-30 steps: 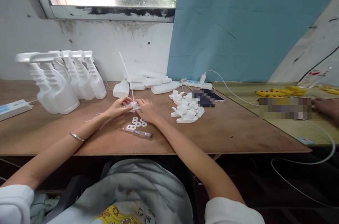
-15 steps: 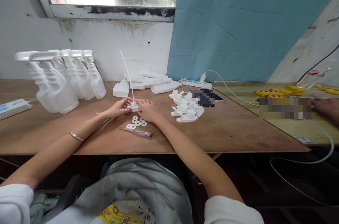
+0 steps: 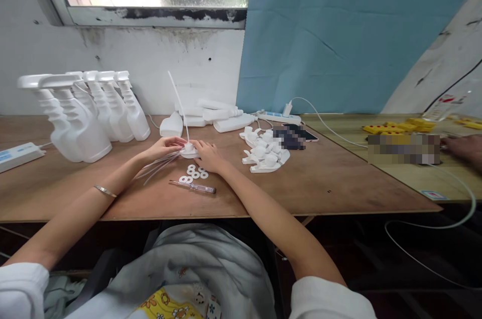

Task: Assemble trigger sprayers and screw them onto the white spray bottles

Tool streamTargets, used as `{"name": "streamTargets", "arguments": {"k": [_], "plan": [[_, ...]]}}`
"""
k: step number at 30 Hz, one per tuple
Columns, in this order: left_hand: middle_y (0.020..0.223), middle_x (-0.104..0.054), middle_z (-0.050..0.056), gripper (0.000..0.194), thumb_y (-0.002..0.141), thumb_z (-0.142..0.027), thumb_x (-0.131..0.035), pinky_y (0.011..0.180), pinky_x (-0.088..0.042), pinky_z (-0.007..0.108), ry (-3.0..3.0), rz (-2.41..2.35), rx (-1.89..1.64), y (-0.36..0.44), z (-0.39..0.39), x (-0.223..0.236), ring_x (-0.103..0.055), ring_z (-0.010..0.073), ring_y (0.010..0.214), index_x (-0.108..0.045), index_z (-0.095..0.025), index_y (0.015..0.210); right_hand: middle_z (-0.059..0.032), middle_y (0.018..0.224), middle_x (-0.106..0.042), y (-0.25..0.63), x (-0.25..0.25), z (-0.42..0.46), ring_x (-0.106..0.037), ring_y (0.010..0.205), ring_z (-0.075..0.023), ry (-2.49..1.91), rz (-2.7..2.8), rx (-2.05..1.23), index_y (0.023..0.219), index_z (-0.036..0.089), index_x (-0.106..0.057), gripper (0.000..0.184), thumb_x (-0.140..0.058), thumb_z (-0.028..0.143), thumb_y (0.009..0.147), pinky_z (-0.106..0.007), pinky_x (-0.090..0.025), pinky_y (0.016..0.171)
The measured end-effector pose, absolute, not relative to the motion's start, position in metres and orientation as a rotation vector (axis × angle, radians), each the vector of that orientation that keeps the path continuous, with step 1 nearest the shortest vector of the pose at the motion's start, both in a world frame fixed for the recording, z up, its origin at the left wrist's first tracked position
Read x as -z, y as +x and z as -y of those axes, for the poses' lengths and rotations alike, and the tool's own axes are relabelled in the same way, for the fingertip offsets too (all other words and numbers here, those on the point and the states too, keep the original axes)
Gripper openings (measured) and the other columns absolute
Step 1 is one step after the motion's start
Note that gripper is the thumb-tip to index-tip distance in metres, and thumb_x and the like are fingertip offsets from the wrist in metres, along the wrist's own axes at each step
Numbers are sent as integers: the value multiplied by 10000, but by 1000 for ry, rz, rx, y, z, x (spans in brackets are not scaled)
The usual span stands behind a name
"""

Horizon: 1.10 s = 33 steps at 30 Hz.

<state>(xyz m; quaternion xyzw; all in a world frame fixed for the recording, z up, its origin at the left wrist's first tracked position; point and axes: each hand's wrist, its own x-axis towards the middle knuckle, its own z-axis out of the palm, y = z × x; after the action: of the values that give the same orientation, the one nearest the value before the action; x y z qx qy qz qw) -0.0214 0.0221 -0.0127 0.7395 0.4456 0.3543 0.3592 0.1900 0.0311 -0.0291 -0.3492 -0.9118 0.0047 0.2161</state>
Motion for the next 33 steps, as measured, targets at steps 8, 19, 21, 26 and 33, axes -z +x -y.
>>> {"name": "streamTargets", "arguments": {"k": [8,19,21,26,33], "plan": [[917,-607,56,443,571,-314,-667,620,-421,250,1477,-1519,-1108,-57,-42,21,-558,164,800,-588,-216,996,-116,1207,-486,190,30,-32,-487,1056,-241,-966,2539,-25,1296,200,-299,549,-483,175,779,-397,-382,836],[1211,-480,116,899,550,-205,-729,831,-426,269,1232,-1466,-1466,-57,-66,51,-538,172,1004,-234,-235,1300,-114,1209,-480,190,28,-31,-502,1020,-248,-963,2538,-80,1305,202,-291,538,-464,202,795,-413,-380,838],[1210,-484,129,898,566,-210,-735,819,-436,269,1134,-1501,-1454,-57,-73,51,-559,168,972,-216,-224,1298,-111,1203,-482,190,29,-31,-507,1011,-249,-964,2538,-96,1305,203,-289,538,-463,204,796,-415,-381,837],[1108,-547,146,525,689,-233,-646,767,-457,224,994,-1546,-1413,-63,-101,41,-579,148,911,-410,-127,1145,-110,1203,-478,190,29,-32,-509,1006,-249,-956,2537,-90,1297,189,-297,535,-468,199,790,-413,-391,828],[920,-599,125,424,673,-355,-653,631,-468,282,771,-1756,-1382,-58,-125,23,-590,206,795,-514,-121,999,-114,1194,-478,191,29,-31,-510,1013,-239,-943,2537,-65,1291,194,-306,531,-473,190,788,-396,-403,817]]}}
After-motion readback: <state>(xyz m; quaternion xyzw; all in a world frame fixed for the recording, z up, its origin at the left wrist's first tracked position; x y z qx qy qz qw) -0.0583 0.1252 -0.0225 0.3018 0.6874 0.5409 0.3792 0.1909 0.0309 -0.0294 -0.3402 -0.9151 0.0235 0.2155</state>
